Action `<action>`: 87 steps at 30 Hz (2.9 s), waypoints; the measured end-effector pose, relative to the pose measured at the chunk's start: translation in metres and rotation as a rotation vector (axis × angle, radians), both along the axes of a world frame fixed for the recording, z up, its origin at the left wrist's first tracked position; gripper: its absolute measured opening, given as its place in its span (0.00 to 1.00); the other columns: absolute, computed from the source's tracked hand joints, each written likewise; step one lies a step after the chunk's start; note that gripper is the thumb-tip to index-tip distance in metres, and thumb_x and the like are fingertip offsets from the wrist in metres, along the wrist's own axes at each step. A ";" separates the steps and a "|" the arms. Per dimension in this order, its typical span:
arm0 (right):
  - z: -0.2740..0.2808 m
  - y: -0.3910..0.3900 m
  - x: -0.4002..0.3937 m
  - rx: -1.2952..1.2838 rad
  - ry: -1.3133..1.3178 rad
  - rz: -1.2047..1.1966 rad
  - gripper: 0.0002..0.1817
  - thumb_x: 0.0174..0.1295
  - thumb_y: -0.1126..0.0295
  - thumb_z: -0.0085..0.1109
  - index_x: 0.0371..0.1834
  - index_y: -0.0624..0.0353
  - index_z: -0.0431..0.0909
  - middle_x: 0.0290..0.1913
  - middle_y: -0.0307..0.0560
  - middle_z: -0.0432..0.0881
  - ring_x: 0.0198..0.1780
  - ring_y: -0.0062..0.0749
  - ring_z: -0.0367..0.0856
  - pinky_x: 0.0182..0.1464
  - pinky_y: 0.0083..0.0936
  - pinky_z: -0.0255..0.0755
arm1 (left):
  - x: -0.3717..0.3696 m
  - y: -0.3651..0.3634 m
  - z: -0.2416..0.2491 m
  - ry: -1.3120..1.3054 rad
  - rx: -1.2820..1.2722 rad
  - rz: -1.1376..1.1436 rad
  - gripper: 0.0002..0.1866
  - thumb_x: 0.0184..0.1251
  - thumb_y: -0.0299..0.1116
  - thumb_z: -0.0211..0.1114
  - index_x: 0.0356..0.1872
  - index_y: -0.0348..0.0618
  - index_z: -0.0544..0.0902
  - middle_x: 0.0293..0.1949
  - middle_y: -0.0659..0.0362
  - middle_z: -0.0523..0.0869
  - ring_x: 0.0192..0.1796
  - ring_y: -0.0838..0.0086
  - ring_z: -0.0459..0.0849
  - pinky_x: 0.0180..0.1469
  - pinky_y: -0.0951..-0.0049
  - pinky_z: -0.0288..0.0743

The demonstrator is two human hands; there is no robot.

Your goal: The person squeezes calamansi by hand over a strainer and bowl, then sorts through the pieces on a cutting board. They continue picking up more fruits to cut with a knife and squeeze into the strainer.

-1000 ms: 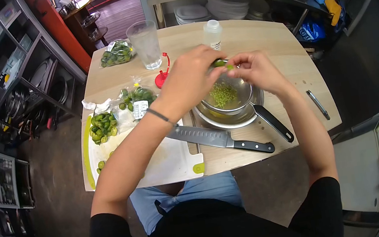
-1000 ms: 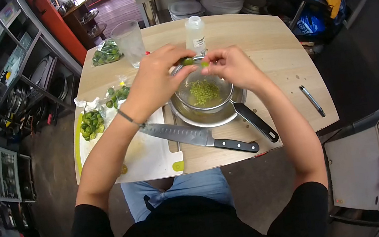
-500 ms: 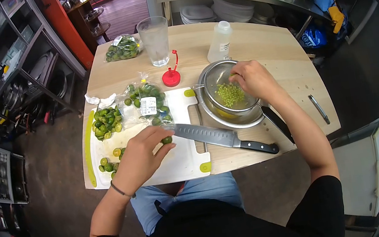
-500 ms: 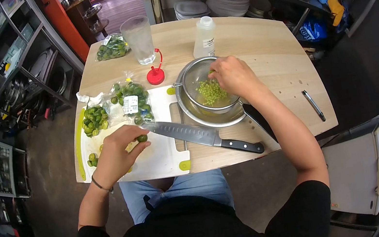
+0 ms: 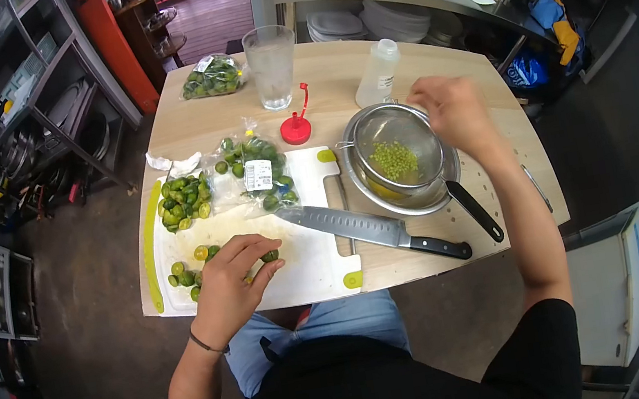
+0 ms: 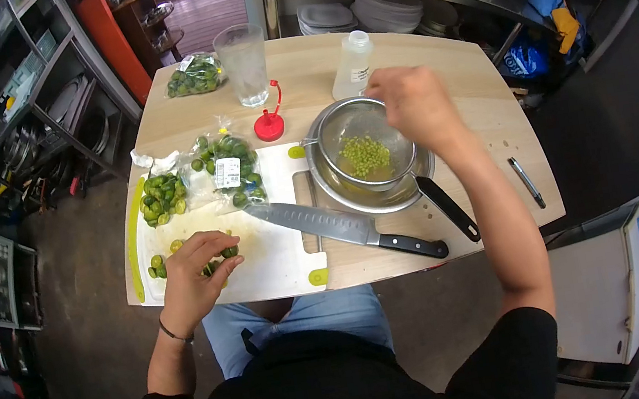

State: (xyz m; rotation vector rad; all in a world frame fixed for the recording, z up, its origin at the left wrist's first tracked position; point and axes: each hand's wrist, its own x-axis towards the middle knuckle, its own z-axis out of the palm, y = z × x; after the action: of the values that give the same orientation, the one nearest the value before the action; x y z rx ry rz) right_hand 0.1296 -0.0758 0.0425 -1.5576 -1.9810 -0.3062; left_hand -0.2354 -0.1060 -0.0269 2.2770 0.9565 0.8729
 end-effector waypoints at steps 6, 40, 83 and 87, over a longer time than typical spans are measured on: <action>-0.011 -0.001 -0.005 -0.176 0.095 -0.079 0.04 0.59 0.76 0.61 0.34 0.65 0.84 0.33 0.58 0.85 0.34 0.53 0.84 0.39 0.37 0.76 | -0.003 0.001 -0.003 -0.019 -0.023 0.025 0.15 0.53 0.24 0.76 0.43 0.41 0.87 0.42 0.54 0.87 0.43 0.63 0.87 0.44 0.70 0.80; 0.001 0.012 -0.183 -0.406 0.128 0.550 0.21 0.56 0.73 0.69 0.56 0.52 0.82 0.41 0.48 0.86 0.29 0.36 0.81 0.38 0.31 0.77 | -0.010 0.048 0.002 -0.486 -0.324 0.155 0.17 0.63 0.33 0.73 0.49 0.35 0.85 0.37 0.52 0.90 0.33 0.76 0.88 0.38 0.76 0.81; -0.015 -0.028 0.021 -0.202 0.227 0.079 0.08 0.58 0.81 0.58 0.41 0.69 0.82 0.37 0.62 0.84 0.40 0.58 0.82 0.46 0.44 0.76 | 0.226 0.100 0.013 0.104 0.542 -0.296 0.06 0.57 0.25 0.62 0.36 0.38 0.82 0.34 0.50 0.85 0.39 0.55 0.86 0.40 0.60 0.82; -0.012 -0.028 0.021 -0.154 0.190 0.108 0.09 0.59 0.79 0.61 0.42 0.69 0.81 0.37 0.62 0.84 0.40 0.56 0.83 0.44 0.40 0.76 | 0.221 0.105 0.017 0.085 0.563 -0.265 0.08 0.57 0.27 0.63 0.38 0.39 0.81 0.34 0.51 0.84 0.38 0.55 0.85 0.40 0.58 0.81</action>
State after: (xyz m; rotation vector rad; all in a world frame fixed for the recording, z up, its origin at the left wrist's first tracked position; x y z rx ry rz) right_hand 0.1510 -0.1041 0.0310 -1.5045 -1.9677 0.0381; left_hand -0.0144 -0.0008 -0.0094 2.8484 0.4520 1.0272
